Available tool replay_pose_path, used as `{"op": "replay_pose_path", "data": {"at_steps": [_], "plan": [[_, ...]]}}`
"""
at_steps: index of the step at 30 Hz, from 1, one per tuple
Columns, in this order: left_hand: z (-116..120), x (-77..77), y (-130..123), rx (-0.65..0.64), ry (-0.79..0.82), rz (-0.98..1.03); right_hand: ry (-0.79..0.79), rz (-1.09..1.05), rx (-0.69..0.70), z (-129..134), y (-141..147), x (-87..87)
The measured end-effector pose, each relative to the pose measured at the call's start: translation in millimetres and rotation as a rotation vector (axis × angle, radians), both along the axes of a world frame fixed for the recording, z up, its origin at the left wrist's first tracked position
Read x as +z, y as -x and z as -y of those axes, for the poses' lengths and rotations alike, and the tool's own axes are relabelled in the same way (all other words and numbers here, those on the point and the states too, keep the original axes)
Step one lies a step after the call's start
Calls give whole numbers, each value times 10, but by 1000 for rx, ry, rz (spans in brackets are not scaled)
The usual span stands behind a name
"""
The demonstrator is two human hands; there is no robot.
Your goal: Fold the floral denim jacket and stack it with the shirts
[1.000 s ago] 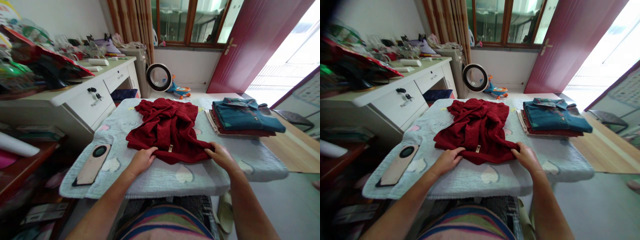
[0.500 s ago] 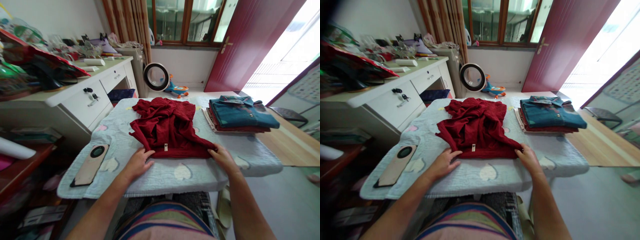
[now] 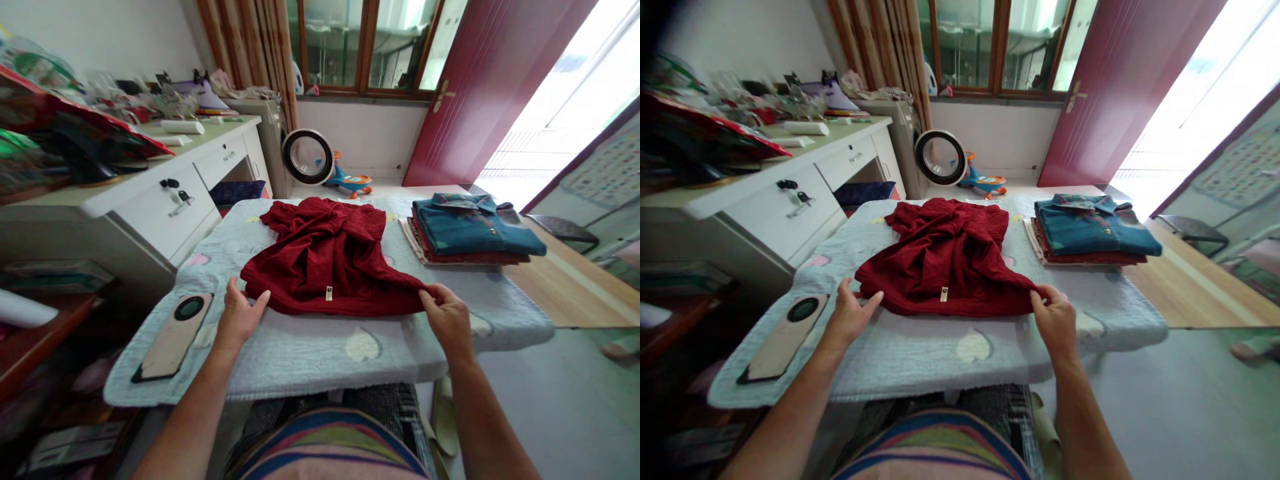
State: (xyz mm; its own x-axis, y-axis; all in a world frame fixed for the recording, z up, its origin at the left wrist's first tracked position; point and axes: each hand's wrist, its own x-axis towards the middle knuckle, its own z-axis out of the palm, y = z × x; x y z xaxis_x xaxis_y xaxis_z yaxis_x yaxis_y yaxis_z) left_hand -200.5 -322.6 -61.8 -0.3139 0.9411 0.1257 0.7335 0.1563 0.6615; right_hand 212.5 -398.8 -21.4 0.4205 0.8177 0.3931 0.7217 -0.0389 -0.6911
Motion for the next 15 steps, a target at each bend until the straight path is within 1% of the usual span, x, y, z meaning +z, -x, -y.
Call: {"op": "replay_pose_path", "data": {"at_steps": [2,3,6,7,8,10,12,14,15], "plan": [[-102,-24,1,47,-45,2,-116,170,12,-24,172,88],[-148,-21,-13,63,-37,11,-148,214,53,-43,274,126],[-230,21,-108,97,0,63,-122,217,241,-112,615,168],[-233,40,-155,90,-28,80,-96,221,295,-134,729,153],[-221,59,-208,72,-91,89,-52,243,346,-152,836,124],[-158,97,-329,4,-285,70,68,309,450,-177,1014,44],[-57,141,-464,-89,-479,3,204,361,575,-185,1125,-31],[59,190,-607,-241,-585,-95,301,353,682,-183,1158,-65],[116,212,-681,-361,-591,-154,330,323,715,-182,1147,-65]]}}
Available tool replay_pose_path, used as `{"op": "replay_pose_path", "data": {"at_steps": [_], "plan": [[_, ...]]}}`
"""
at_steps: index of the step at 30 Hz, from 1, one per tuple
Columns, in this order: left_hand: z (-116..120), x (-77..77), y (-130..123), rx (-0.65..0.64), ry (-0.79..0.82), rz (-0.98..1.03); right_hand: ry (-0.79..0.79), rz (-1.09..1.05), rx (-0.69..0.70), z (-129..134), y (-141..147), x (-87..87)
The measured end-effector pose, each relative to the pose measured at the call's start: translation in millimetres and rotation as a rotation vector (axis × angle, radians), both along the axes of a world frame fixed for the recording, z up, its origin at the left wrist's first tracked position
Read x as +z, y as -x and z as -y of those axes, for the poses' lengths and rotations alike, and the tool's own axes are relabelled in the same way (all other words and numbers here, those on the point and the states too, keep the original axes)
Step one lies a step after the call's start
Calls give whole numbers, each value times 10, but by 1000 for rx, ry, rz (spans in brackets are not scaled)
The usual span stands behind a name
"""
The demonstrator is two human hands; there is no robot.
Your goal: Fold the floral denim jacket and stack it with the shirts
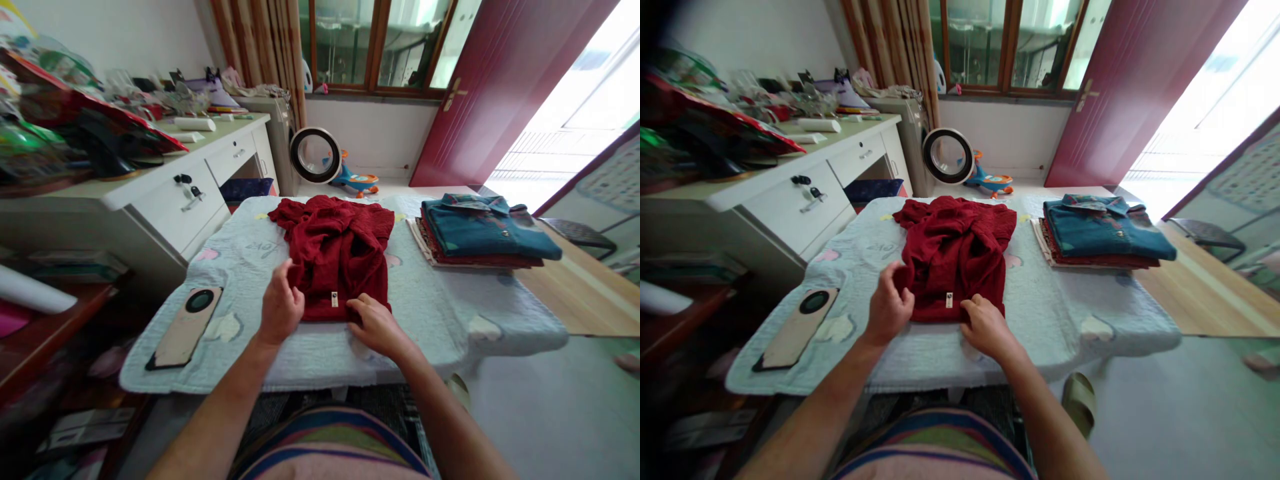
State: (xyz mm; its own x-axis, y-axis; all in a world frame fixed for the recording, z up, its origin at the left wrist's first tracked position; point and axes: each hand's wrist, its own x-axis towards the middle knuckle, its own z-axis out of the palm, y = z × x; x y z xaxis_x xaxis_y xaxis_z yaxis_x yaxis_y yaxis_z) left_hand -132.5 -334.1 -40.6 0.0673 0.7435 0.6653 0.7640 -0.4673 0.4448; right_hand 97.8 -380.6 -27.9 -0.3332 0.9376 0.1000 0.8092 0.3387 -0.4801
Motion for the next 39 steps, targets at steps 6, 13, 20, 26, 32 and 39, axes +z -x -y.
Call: {"op": "replay_pose_path", "data": {"at_steps": [6,13,20,26,32,39], "plan": [[208,-24,-379,-440,260,-556,114,-232,-13,5,-244,17],[194,-65,-481,-403,304,-521,39,-62,-35,62,-232,-158],[90,-38,-606,-512,418,-279,28,96,22,141,-232,-77],[128,-180,-635,-492,476,-107,16,32,37,152,-247,-98],[175,-173,-588,-541,436,65,35,-64,-5,27,-154,-41],[174,-138,-557,-568,423,245,65,-165,-88,-117,70,-50]]}}
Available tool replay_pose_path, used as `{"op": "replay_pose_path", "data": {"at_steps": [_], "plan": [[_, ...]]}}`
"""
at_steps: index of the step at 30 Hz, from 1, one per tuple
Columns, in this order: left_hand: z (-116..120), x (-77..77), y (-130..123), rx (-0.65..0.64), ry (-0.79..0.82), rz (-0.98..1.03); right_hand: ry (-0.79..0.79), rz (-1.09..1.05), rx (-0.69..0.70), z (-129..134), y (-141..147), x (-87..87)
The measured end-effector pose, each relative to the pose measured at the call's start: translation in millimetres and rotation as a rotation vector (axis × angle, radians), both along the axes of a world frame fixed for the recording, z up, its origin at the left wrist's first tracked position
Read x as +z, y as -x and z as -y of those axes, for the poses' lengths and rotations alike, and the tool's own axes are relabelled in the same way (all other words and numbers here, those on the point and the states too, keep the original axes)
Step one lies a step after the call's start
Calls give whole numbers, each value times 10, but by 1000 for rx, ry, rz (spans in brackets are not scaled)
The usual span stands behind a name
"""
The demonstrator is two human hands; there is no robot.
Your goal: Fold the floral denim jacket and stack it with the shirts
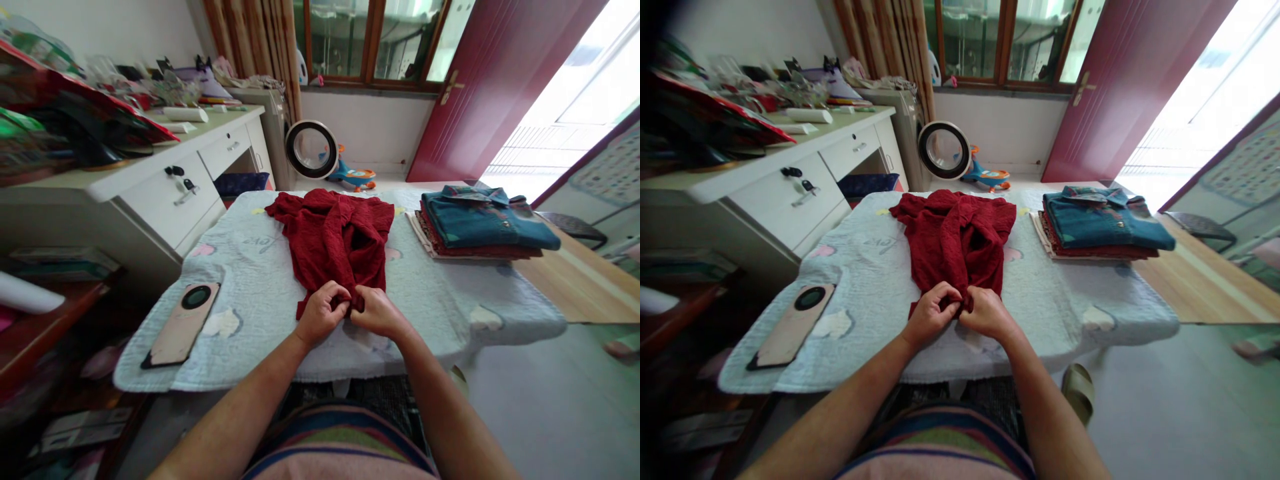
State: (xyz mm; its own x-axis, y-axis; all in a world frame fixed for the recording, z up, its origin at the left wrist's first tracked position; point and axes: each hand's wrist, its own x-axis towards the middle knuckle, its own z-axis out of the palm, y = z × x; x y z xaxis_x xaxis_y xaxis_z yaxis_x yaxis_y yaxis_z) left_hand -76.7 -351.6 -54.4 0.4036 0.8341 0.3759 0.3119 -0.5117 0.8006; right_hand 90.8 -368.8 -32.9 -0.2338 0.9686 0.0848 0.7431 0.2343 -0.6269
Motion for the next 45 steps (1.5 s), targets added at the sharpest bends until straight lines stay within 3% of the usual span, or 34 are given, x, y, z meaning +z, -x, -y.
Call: {"op": "replay_pose_path", "data": {"at_steps": [9,14,20,24,30,36,45], "plan": [[10,-14,-2,-50,-23,7,27,-71,44,-49,-100,-124],[-7,-5,23,68,-4,52,-10,-28,125,-54,-145,35],[-33,-28,52,144,47,99,-27,151,120,-43,-76,236],[-38,-44,57,183,57,135,23,112,156,-29,66,86],[-18,-26,43,117,-49,82,-5,-105,29,-31,122,-174],[-11,-23,34,44,-90,55,32,-266,-11,-29,10,-202],[-41,-39,21,48,-89,29,65,-390,-14,4,-49,-173]]}}
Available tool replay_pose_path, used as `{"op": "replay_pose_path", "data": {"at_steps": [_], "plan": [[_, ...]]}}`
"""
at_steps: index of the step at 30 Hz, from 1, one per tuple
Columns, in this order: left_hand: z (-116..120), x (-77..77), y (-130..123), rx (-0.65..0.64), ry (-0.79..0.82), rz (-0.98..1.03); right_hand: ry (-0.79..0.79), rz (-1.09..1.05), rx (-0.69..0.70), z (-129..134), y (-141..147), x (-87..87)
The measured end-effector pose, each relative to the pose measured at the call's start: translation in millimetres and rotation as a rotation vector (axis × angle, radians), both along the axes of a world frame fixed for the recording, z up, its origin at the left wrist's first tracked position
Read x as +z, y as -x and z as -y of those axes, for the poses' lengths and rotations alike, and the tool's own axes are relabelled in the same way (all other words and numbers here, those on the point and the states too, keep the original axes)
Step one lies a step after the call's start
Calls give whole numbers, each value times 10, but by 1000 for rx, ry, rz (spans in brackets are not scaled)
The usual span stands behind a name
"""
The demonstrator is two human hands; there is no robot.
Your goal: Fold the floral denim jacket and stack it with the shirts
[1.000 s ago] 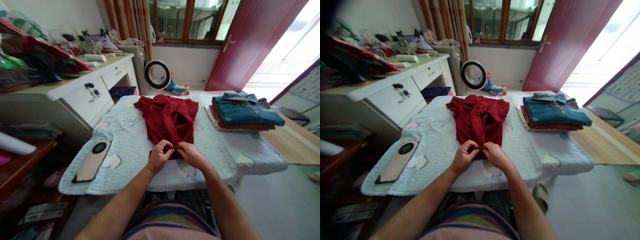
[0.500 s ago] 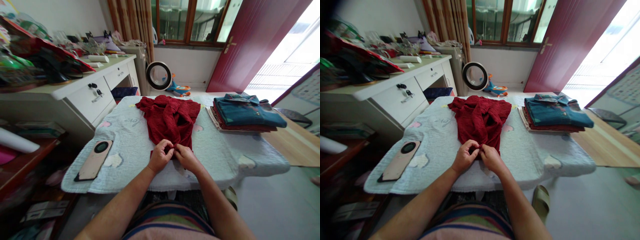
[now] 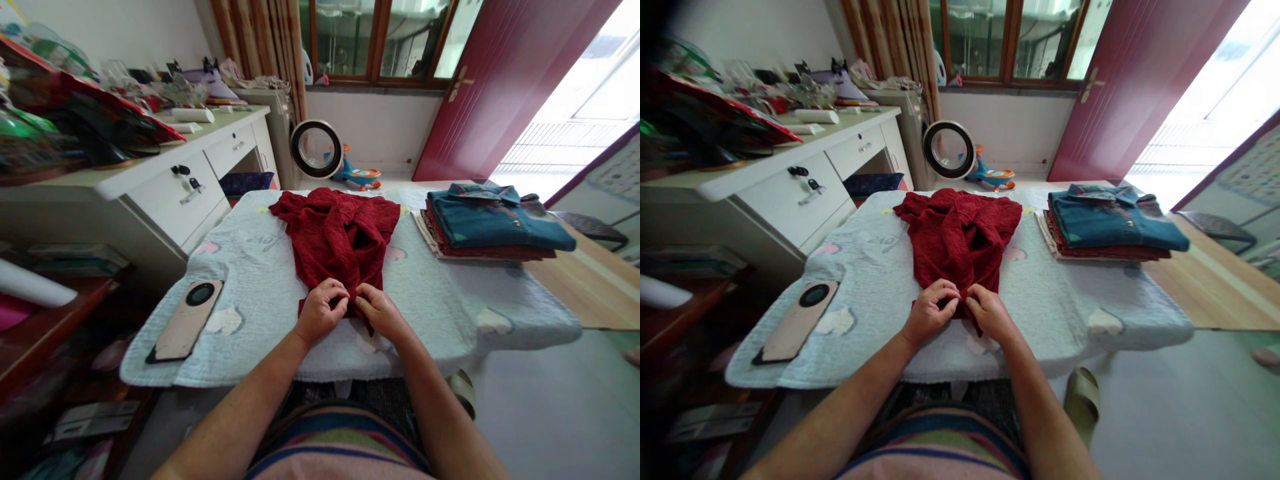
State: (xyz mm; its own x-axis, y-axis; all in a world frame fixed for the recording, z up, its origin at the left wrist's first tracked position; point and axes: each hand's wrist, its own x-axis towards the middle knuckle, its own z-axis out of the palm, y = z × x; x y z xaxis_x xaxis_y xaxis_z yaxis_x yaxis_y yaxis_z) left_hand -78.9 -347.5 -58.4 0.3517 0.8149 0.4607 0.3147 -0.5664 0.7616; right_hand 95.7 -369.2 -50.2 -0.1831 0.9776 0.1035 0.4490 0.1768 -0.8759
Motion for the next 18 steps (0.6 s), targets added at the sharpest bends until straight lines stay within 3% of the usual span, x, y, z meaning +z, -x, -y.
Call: {"op": "replay_pose_path", "data": {"at_steps": [18], "plan": [[6,-4,30,-63,36,13,-14,40,56,-10,-8,-31]]}}
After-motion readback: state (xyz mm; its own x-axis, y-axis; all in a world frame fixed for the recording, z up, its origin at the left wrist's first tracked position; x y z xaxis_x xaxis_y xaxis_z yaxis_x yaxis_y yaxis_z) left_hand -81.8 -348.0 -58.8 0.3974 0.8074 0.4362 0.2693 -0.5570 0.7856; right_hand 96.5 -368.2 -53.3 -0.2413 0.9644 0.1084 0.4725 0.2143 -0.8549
